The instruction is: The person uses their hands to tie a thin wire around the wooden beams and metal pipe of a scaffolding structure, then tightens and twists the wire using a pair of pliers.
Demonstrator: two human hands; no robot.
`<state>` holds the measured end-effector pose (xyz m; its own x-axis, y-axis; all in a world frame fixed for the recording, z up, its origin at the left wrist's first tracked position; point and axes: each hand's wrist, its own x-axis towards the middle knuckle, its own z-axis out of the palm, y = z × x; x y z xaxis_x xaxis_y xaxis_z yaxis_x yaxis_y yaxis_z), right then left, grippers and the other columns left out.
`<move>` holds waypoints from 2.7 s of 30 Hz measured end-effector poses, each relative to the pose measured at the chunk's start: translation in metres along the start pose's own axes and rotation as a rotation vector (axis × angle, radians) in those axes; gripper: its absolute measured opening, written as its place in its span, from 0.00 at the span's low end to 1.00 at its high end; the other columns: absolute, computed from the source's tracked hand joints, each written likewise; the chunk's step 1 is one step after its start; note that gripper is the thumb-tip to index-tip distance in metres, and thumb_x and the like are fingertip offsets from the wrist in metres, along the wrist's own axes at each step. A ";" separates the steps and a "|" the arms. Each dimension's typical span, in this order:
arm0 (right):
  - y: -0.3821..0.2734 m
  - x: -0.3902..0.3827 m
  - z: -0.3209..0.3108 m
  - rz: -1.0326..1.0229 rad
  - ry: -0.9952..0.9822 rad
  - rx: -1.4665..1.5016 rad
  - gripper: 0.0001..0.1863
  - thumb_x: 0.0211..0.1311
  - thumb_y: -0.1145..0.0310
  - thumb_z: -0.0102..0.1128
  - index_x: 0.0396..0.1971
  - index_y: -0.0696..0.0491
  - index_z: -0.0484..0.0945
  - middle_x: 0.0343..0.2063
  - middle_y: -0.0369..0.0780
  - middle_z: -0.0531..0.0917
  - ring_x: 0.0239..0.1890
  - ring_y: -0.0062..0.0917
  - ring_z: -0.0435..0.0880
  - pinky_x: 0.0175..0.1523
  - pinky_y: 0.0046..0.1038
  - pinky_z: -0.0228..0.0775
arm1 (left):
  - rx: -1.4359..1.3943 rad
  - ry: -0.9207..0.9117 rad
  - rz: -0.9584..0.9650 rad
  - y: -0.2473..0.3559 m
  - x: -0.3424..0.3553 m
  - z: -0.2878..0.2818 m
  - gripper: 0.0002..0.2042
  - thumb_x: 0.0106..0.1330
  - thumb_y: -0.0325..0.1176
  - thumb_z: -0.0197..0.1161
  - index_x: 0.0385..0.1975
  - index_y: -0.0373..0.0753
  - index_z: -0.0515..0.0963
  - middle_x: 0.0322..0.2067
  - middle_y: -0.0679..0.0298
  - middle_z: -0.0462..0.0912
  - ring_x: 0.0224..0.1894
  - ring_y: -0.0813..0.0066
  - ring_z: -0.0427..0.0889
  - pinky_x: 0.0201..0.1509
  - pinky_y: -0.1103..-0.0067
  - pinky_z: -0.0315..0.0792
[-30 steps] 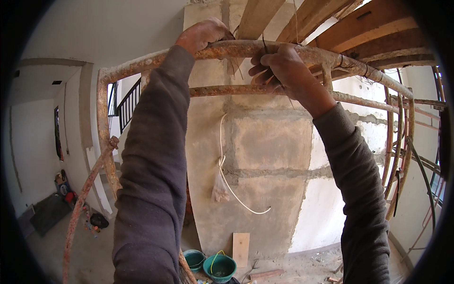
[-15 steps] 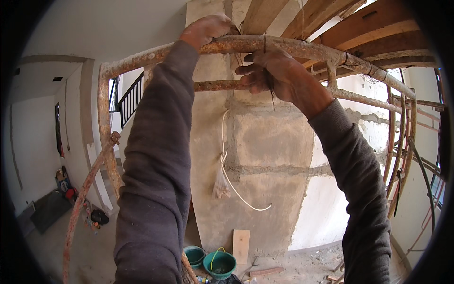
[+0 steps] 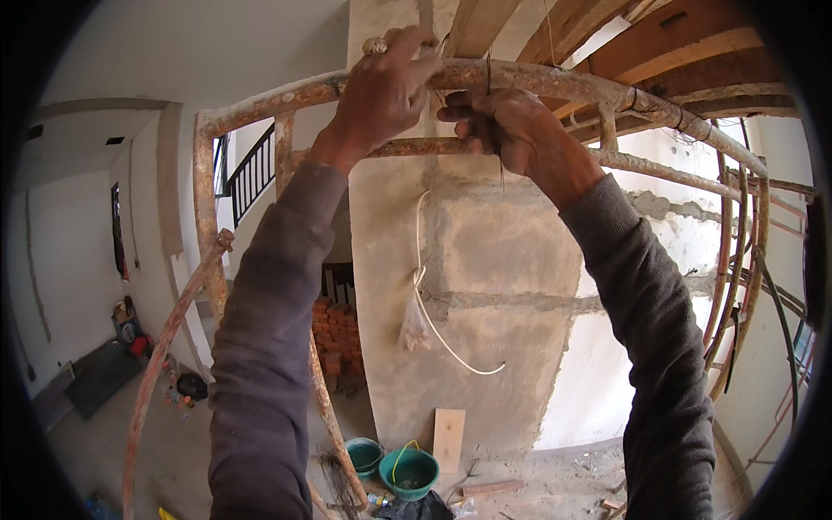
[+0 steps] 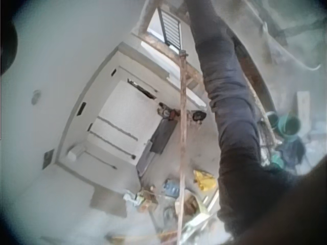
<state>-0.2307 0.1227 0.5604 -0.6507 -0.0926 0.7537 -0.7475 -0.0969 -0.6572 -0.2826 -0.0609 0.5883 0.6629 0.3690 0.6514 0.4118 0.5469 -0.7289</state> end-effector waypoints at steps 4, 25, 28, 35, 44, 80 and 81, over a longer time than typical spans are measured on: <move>-0.001 -0.008 0.007 0.000 0.034 -0.008 0.14 0.71 0.72 0.42 0.43 0.68 0.72 0.32 0.49 0.82 0.21 0.28 0.79 0.19 0.26 0.74 | 0.127 -0.160 0.103 0.013 -0.015 -0.010 0.09 0.56 0.24 0.59 0.36 0.41 0.80 0.38 0.64 0.75 0.33 0.64 0.82 0.36 0.70 0.77; -0.034 -0.041 -0.010 -0.793 0.559 -1.455 0.18 0.58 0.77 0.45 0.45 0.56 0.82 0.32 0.52 0.83 0.36 0.44 0.85 0.42 0.41 0.75 | 0.326 -0.386 0.201 0.021 -0.016 0.009 0.09 0.53 0.22 0.63 0.34 0.37 0.73 0.38 0.62 0.78 0.25 0.68 0.84 0.28 0.76 0.81; -0.043 -0.031 -0.024 -0.969 0.517 -1.402 0.21 0.57 0.77 0.45 0.48 0.53 0.82 0.33 0.52 0.83 0.35 0.46 0.83 0.40 0.42 0.74 | 0.312 -0.390 0.173 0.025 -0.012 0.009 0.11 0.54 0.22 0.62 0.37 0.36 0.73 0.37 0.60 0.78 0.25 0.67 0.85 0.28 0.76 0.81; -0.047 -0.008 -0.024 -0.853 0.470 -1.333 0.19 0.56 0.75 0.53 0.49 0.56 0.81 0.33 0.54 0.83 0.35 0.45 0.83 0.40 0.42 0.73 | 0.130 -0.266 0.061 0.037 -0.014 0.009 0.14 0.57 0.21 0.60 0.44 0.32 0.73 0.36 0.58 0.78 0.26 0.62 0.84 0.29 0.73 0.81; -0.049 0.012 -0.037 -1.186 0.357 -1.535 0.21 0.52 0.65 0.69 0.46 0.59 0.81 0.37 0.51 0.83 0.41 0.42 0.83 0.46 0.40 0.74 | -0.014 -0.129 -0.020 0.067 -0.001 0.022 0.10 0.58 0.20 0.58 0.40 0.34 0.73 0.34 0.59 0.79 0.26 0.61 0.83 0.27 0.72 0.79; -0.043 0.023 -0.005 -0.376 0.247 0.085 0.19 0.61 0.84 0.42 0.51 0.62 0.76 0.21 0.40 0.79 0.13 0.18 0.67 0.17 0.22 0.59 | -0.279 0.450 -0.657 0.115 -0.010 0.057 0.04 0.64 0.19 0.57 0.33 0.33 0.70 0.32 0.52 0.78 0.34 0.51 0.79 0.36 0.65 0.70; -0.044 0.023 -0.005 -0.360 0.260 0.075 0.20 0.61 0.84 0.42 0.51 0.61 0.76 0.21 0.40 0.78 0.14 0.18 0.67 0.17 0.22 0.59 | -0.260 0.428 -0.663 0.116 -0.008 0.057 0.04 0.64 0.19 0.58 0.33 0.33 0.70 0.32 0.52 0.78 0.34 0.51 0.79 0.36 0.65 0.70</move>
<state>-0.2131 0.1303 0.6068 -0.3698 0.2117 0.9047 -0.9270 -0.1500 -0.3438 -0.2754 0.0427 0.5108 0.3908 -0.3153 0.8648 0.8972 0.3402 -0.2814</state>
